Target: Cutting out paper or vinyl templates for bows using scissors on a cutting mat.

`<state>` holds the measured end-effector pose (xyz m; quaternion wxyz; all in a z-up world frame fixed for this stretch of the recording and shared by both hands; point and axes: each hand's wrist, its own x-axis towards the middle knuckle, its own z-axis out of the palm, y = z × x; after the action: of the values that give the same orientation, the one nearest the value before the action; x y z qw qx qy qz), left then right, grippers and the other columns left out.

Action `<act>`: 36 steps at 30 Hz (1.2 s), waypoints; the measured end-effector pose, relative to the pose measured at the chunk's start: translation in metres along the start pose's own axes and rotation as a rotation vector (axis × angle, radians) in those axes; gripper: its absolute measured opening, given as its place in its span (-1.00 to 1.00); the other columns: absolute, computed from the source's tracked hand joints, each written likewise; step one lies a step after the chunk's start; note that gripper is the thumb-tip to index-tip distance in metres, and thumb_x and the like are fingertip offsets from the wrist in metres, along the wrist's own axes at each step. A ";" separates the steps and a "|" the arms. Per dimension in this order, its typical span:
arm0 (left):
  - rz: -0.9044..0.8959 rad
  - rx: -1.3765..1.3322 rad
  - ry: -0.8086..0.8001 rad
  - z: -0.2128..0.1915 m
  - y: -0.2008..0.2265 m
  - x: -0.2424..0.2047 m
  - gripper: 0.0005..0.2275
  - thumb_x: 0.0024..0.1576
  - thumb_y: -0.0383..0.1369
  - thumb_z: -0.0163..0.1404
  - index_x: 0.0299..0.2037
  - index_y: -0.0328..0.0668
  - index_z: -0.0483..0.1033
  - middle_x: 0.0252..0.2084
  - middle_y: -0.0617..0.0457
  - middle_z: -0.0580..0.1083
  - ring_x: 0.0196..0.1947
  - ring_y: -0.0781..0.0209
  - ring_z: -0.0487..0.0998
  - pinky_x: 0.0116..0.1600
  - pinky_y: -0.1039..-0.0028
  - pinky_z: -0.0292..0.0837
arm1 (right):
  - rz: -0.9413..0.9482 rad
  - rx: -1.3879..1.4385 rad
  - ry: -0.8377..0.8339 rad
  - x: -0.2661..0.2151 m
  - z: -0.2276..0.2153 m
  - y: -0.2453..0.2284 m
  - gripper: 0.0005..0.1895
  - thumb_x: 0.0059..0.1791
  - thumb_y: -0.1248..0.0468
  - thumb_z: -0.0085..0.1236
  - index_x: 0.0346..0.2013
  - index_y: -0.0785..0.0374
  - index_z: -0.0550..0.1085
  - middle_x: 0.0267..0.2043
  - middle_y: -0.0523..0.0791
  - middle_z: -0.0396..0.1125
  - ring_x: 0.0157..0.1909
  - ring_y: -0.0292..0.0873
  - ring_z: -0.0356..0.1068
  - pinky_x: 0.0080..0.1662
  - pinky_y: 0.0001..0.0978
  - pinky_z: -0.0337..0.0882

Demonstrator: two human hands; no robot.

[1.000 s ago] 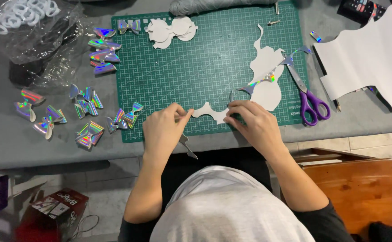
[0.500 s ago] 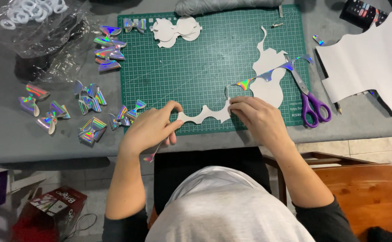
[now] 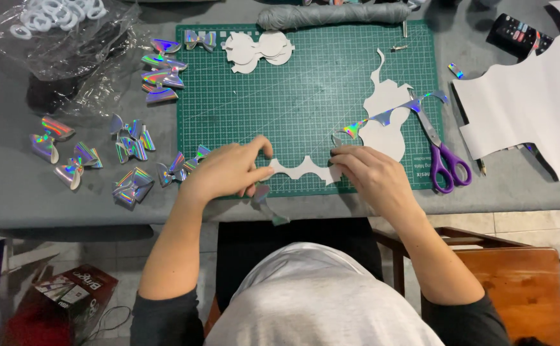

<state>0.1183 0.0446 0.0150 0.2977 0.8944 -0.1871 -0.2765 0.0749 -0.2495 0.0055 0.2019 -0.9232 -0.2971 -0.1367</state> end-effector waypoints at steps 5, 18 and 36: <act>-0.110 -0.112 0.251 0.002 0.007 -0.020 -0.62 0.19 -0.20 0.05 0.17 -0.03 0.28 -0.57 0.13 0.60 -0.65 0.19 0.59 -0.45 0.31 0.42 | 0.023 -0.003 0.039 -0.003 0.002 -0.001 -0.85 -0.02 0.34 0.22 -0.14 0.18 0.53 0.02 -0.19 0.48 -0.02 -0.12 0.50 -0.07 -0.30 0.48; 0.520 0.382 0.697 0.070 0.018 -0.035 -0.64 0.01 -0.17 0.25 -0.18 -0.33 0.54 0.04 -0.15 0.50 0.18 -0.14 0.44 0.33 -0.02 0.26 | 0.038 0.010 0.072 -0.006 0.006 0.001 -0.85 0.00 0.34 0.21 -0.13 0.17 0.53 0.02 -0.19 0.48 0.01 -0.13 0.49 -0.03 -0.30 0.49; 0.661 0.276 1.167 0.096 0.005 -0.044 -0.82 0.18 -0.36 0.19 -0.06 -0.13 0.53 0.11 0.00 0.50 0.17 -0.05 0.47 0.29 0.08 0.39 | -0.007 -0.296 0.257 0.094 -0.030 0.149 -0.82 0.06 0.25 0.41 -0.09 0.10 0.57 -0.07 -0.15 0.46 0.02 -0.07 0.46 -0.05 -0.23 0.41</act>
<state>0.0250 0.0222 -0.0290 0.3021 0.8226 -0.2928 0.3824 0.2349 -0.3273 0.0231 0.0998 -0.9167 -0.2489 -0.2961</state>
